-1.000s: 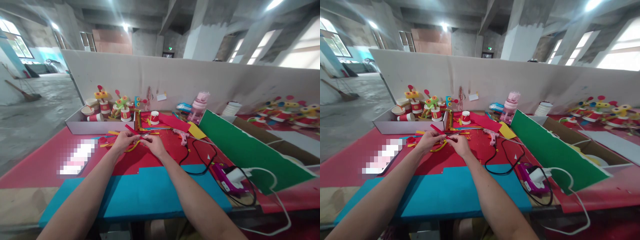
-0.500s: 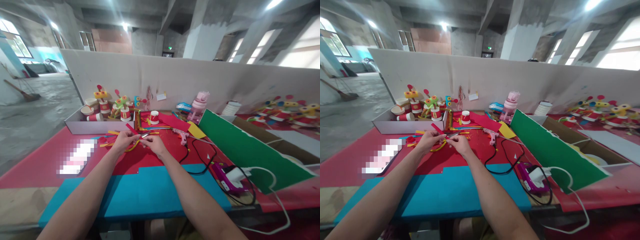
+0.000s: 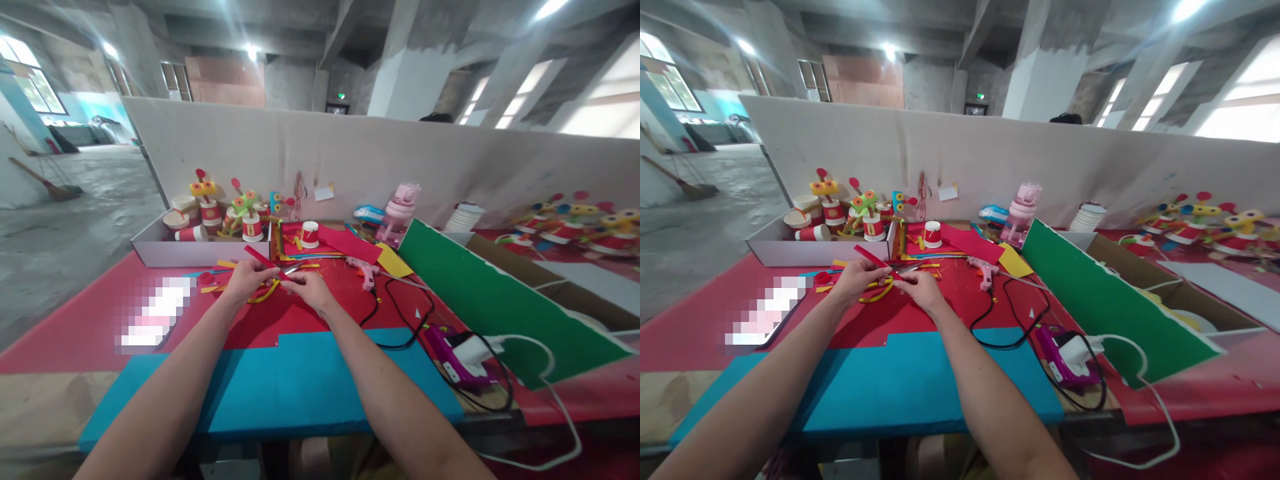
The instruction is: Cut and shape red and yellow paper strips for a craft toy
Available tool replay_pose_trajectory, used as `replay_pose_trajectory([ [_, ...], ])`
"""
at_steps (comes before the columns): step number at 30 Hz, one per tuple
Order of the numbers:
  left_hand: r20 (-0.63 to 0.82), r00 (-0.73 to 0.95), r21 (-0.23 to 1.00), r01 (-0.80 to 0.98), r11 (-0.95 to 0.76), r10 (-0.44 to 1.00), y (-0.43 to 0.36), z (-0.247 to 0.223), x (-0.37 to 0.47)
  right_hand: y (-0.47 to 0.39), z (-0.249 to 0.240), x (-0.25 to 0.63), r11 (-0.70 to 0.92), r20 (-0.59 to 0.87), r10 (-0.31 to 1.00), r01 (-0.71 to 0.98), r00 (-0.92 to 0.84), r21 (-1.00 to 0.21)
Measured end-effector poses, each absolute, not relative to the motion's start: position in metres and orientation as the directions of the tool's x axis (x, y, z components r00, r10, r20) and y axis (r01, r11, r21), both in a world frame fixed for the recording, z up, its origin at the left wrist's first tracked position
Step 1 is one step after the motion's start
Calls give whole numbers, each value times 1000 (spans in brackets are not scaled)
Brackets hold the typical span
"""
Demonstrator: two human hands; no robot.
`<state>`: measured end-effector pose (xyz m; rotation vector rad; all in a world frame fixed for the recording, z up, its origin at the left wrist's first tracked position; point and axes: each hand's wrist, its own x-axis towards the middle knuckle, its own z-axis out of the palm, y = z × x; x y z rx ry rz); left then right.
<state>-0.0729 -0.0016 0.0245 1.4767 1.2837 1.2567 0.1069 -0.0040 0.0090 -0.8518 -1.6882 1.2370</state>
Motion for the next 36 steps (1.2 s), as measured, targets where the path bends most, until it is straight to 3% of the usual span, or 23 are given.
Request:
replay_pose_trajectory([
  [11,187,-13,973,143,-184,982,-5,35,-74,-3,9,107,250,232,892,-5,-387,-968],
  [25,151,-13,982,115,-149,988,-9,38,-71,0,4,106,265,232,919,65,-319,-962],
  [31,121,29,986,115,-123,992,-7,35,-74,-2,10,110,340,267,896,160,-353,-927],
  [36,131,32,982,132,-134,991,-6,29,-71,-4,13,107,454,383,874,220,-300,-863],
])
